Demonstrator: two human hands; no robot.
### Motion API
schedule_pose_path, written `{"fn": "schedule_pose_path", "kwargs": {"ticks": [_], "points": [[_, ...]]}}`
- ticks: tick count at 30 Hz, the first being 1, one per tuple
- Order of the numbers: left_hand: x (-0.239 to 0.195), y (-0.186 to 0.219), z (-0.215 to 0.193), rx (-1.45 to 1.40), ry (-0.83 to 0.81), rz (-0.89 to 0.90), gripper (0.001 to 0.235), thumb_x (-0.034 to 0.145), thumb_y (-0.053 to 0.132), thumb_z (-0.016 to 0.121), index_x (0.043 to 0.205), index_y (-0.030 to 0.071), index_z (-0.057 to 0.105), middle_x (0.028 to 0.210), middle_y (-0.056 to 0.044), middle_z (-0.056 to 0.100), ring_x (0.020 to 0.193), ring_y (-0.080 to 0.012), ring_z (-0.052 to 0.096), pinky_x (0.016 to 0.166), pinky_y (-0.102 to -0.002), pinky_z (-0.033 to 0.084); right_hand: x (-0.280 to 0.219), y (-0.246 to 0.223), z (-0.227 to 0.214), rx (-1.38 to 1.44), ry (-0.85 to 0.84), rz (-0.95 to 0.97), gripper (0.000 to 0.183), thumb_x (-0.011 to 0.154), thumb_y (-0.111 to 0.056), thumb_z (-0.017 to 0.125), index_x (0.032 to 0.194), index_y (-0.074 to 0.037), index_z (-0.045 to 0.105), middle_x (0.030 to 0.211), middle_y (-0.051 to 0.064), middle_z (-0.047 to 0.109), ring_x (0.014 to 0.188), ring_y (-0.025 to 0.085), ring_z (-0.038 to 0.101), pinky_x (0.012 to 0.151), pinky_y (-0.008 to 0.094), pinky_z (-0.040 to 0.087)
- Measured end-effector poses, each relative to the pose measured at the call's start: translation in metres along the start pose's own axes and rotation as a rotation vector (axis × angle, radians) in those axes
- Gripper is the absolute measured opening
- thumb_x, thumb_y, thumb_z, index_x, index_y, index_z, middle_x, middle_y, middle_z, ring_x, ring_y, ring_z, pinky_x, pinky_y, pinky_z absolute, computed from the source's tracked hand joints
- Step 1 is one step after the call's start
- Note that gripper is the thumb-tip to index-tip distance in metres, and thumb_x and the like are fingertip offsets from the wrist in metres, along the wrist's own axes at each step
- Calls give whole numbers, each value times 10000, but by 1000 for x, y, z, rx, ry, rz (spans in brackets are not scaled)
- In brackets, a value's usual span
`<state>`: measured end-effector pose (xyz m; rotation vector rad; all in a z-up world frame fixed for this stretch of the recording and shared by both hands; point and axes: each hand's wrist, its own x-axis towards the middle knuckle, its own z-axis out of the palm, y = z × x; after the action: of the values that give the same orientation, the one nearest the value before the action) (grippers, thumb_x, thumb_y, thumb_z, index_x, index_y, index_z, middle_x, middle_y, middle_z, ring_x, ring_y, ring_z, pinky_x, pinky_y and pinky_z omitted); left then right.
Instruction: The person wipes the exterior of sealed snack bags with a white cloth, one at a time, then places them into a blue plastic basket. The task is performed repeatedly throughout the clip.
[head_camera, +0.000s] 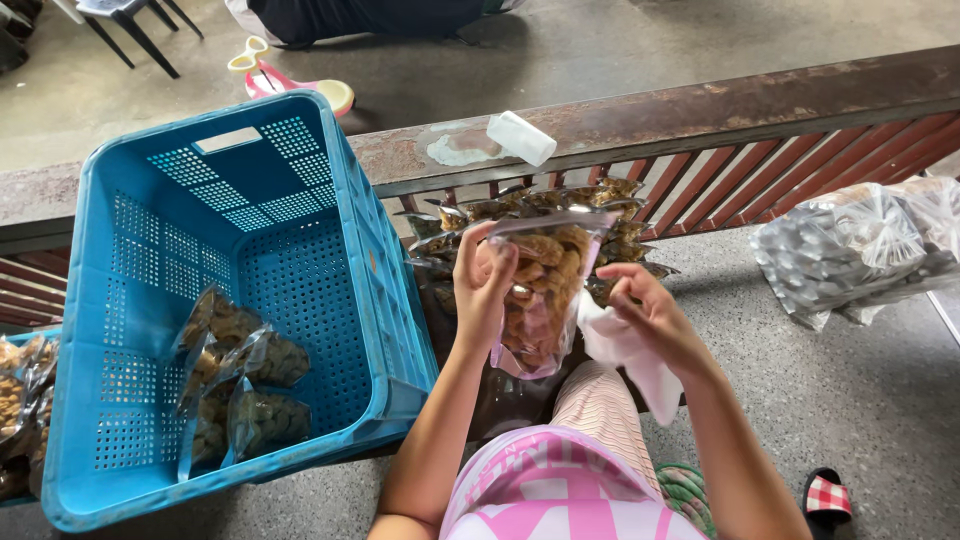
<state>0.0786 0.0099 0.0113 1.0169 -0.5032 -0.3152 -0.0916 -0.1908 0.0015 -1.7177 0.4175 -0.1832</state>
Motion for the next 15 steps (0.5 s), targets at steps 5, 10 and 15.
{"fn": "schedule_pose_path", "kwargs": {"ticks": [5, 10, 15], "points": [[0, 11, 2, 33, -1, 12, 221, 1077, 234, 639, 1194, 47, 628, 1047, -25, 700, 978, -101, 617, 846, -264, 502, 43, -1, 12, 172, -116, -65, 518, 947, -413, 809, 1027, 65, 626, 794, 108, 691, 587, 167, 566, 472, 299, 453], [8, 16, -16, 753, 152, 13, 240, 1037, 242, 641, 1218, 85, 640, 1037, -83, 727, 973, -210, 671, 867, -358, 517, 72, -9, 36, -68, -251, -34, 442, 868, -381, 781, 1134, -31, 740, 874, 33, 752, 728, 75, 666, 627, 250, 541], [14, -16, -46, 1334, 239, 181, 334, 889, 166, 672, 1221, 152, 641, 1263, -112, 644, 1186, -398, 581, 964, -513, 425, 107, 12, 72, -23, -334, 0, 610, 876, -330, 774, 1404, -135, 539, 1199, 47, 686, 904, 80, 620, 807, 243, 522]]}}
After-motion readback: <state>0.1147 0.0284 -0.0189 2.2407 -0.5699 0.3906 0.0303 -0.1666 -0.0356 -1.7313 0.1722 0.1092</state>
